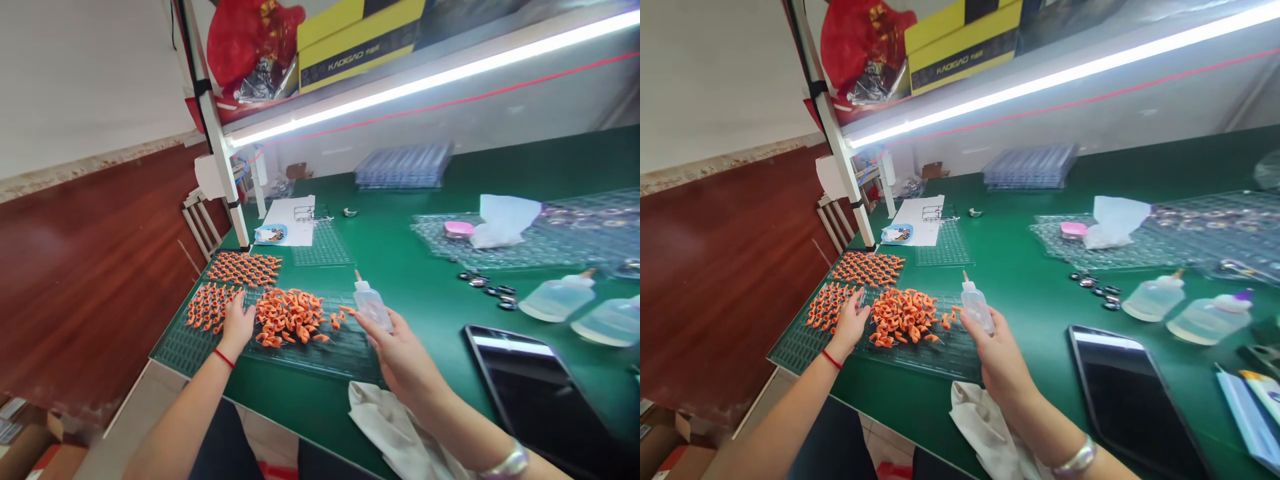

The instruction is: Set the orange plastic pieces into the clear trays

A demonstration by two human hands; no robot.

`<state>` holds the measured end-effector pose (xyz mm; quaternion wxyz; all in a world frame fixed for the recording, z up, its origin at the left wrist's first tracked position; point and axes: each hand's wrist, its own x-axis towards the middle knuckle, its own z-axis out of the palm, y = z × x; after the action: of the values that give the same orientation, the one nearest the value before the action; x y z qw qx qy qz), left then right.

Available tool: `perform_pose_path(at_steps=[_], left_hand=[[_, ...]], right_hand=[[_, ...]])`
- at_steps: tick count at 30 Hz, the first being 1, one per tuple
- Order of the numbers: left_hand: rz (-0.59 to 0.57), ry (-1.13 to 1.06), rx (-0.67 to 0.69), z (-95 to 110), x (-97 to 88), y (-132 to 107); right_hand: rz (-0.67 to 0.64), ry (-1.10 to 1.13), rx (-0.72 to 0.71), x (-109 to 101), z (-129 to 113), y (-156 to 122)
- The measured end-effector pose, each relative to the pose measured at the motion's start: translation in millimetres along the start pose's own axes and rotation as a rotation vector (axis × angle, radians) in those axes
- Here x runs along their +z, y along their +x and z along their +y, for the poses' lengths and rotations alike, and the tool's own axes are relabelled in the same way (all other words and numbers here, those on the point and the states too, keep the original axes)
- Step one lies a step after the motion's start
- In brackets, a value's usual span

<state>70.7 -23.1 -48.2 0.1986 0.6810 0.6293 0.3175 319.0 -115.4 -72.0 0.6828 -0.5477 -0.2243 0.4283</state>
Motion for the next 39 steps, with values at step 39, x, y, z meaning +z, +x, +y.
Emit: perform_pose_path(at_steps=[39], left_hand=[[0.5, -0.642, 0.251, 35, 15.2, 28]], right_hand=[[-0.03, 0.379, -0.484, 9, -32, 16]])
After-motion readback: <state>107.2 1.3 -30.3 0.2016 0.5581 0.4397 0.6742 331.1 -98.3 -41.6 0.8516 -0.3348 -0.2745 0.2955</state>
